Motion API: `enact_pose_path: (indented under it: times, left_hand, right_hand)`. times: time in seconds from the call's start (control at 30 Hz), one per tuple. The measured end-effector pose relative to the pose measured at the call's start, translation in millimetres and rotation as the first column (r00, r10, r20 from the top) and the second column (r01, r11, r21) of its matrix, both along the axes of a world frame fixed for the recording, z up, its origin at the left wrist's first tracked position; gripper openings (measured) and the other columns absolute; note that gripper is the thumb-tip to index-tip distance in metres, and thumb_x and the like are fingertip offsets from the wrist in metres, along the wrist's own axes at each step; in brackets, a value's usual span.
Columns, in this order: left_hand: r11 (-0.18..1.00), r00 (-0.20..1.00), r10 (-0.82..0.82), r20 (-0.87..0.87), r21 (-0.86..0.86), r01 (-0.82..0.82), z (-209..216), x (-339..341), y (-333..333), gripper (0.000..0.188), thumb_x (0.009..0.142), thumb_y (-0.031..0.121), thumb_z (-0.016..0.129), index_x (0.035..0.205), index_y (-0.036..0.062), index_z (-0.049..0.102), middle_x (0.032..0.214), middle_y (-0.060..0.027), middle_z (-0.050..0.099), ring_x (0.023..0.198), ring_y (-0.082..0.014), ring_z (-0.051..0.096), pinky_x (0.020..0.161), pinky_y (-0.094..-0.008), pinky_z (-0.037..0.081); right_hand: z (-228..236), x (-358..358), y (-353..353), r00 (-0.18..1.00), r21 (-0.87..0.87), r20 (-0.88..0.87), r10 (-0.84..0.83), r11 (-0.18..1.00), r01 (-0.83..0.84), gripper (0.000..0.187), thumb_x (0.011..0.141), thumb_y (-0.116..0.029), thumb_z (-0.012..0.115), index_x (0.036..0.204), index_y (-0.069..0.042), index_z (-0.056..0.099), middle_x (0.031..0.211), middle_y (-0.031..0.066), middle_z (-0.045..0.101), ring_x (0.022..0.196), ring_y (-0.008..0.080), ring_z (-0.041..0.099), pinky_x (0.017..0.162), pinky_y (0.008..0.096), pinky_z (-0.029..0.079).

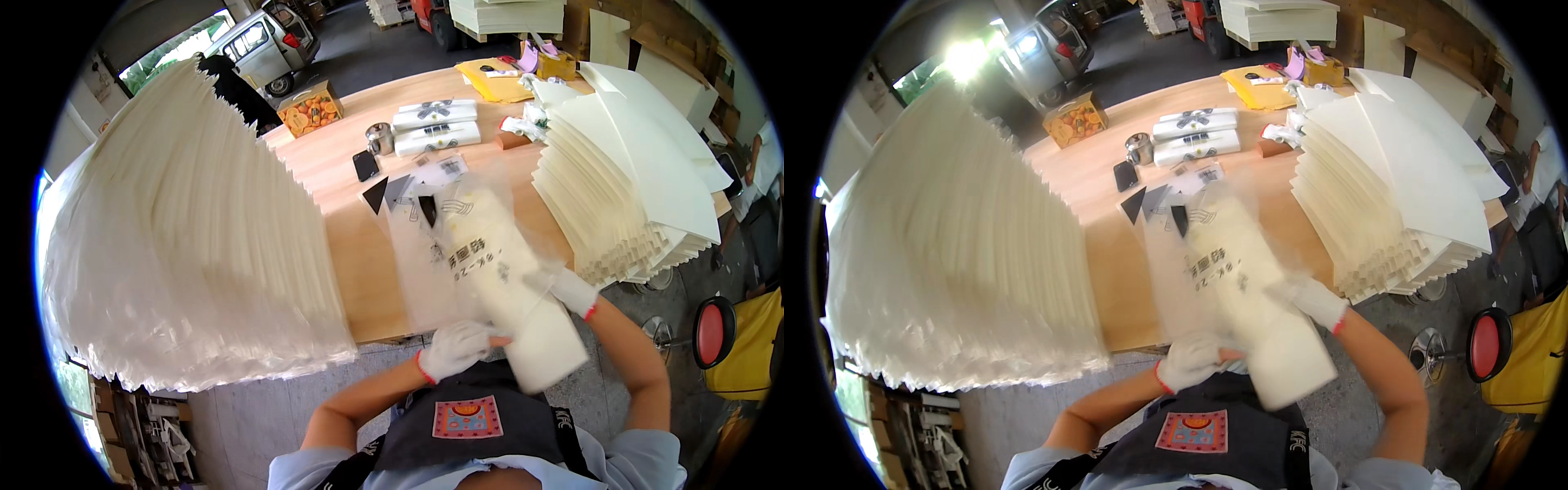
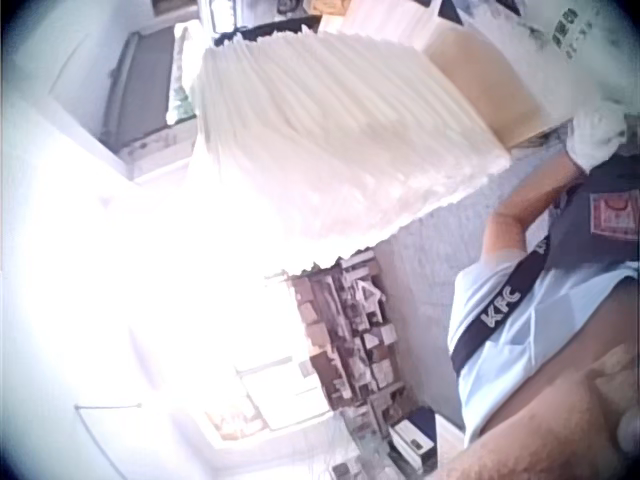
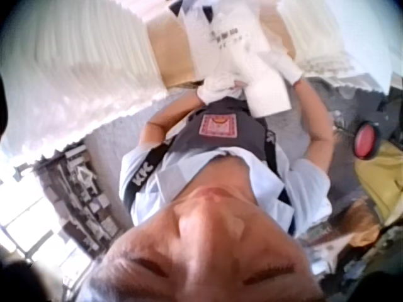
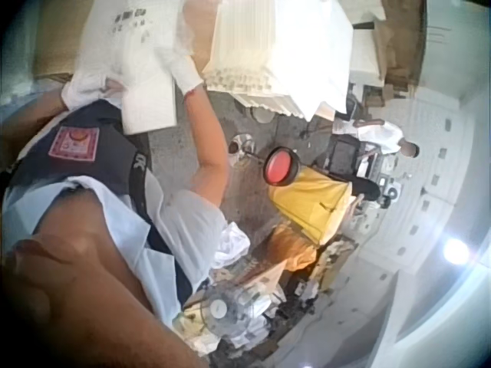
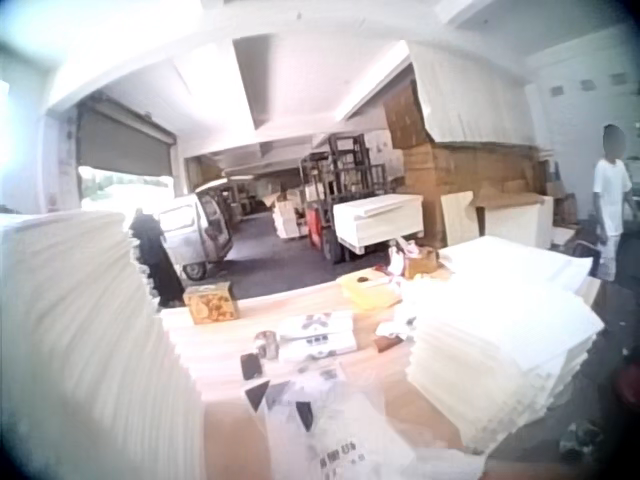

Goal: The person repeatedly picks up stacks of white paper sheets from a table and places them into a clear plastic packaging sleeve. The person aligns the sheets and slides them into the sleeve, then places the filled sleeve onto a growing stack of packaged items on the table.

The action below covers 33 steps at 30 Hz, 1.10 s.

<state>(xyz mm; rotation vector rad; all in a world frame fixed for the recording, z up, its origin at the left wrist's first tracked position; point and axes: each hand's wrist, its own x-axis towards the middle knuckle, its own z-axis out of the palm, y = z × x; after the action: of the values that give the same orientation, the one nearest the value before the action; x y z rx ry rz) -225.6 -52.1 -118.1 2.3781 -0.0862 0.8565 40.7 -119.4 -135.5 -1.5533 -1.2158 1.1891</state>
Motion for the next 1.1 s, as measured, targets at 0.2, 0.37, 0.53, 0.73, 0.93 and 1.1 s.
enact_pose_path:
  times: [0.2,0.37,0.53,0.73,0.93,1.1]
  left_hand:
    - [0.986,0.974,0.145,-0.173,-0.059,-0.158,64.8,79.9,-14.3,0.039,0.069,-0.001,0.058,0.105,0.0136,0.065,0.092,-0.0111,0.066,0.082,-0.0258,0.064,0.069,-0.0340,0.051]
    - [0.947,0.974,0.172,-0.146,-0.247,-0.204,12.4,68.4,5.3,0.035,0.074,-0.002,0.055,0.105,0.0127,0.064,0.090,-0.0099,0.066,0.081,-0.0259,0.064,0.070,-0.0326,0.051]
    - [0.879,0.868,0.214,-0.449,-0.298,-0.371,-24.1,15.8,11.9,0.027,0.074,0.004,0.063,0.101,0.0103,0.067,0.086,-0.0101,0.065,0.079,-0.0268,0.064,0.067,-0.0324,0.051]
    - [0.784,0.764,0.620,-0.181,0.105,-0.611,-91.6,-37.0,-2.7,0.016,0.071,0.009,0.066,0.085,0.0100,0.060,0.086,-0.0080,0.060,0.077,-0.0286,0.056,0.064,-0.0395,0.047]
    - [0.140,0.501,0.733,-0.460,-0.619,-0.773,-112.4,-96.7,-10.1,0.013,0.081,0.009,0.064,0.078,0.0052,0.052,0.066,0.0000,0.050,0.060,-0.0090,0.047,0.054,-0.0252,0.040]
    - [0.292,0.776,0.420,-0.470,-0.740,-0.606,-66.2,-137.8,-80.8,0.015,0.082,0.011,0.064,0.076,0.0032,0.053,0.066,0.0024,0.052,0.062,-0.0066,0.049,0.054,-0.0262,0.041]
  right_hand:
    - [-7.1,-58.3,47.1,0.847,0.278,0.517,-0.127,0.960,-0.026,0.042,0.084,-0.033,0.059,0.115,-0.005,0.059,0.105,0.0104,0.061,0.100,0.0238,0.058,0.087,0.0367,0.044]
    - [-2.8,-94.9,18.1,0.594,0.238,0.795,-0.124,0.964,-0.118,0.043,0.081,-0.032,0.060,0.117,-0.007,0.057,0.103,0.0107,0.059,0.100,0.0271,0.056,0.088,0.0404,0.043]
    - [-3.8,-113.8,-39.5,0.391,0.658,0.720,-0.573,0.742,-0.124,0.044,0.077,-0.031,0.060,0.115,-0.010,0.055,0.099,0.0107,0.058,0.098,0.0290,0.056,0.083,0.0408,0.044]
    - [-42.0,-69.2,-34.6,0.427,-0.129,0.904,-0.024,0.937,0.325,0.018,0.083,-0.024,0.052,0.091,-0.010,0.059,0.074,0.0109,0.064,0.069,0.0295,0.064,0.060,0.0433,0.049]
    - [-10.9,-96.2,-73.3,0.376,-0.024,0.927,0.015,1.000,0.020,0.023,0.086,-0.024,0.046,0.070,-0.009,0.052,0.052,0.0101,0.057,0.044,0.0287,0.058,0.043,0.0431,0.045]
    - [28.8,-113.4,-121.7,0.514,-0.357,0.721,0.464,0.885,-0.299,0.029,0.086,-0.030,0.044,0.073,-0.008,0.058,0.054,0.0131,0.059,0.044,0.0311,0.058,0.046,0.0441,0.047]
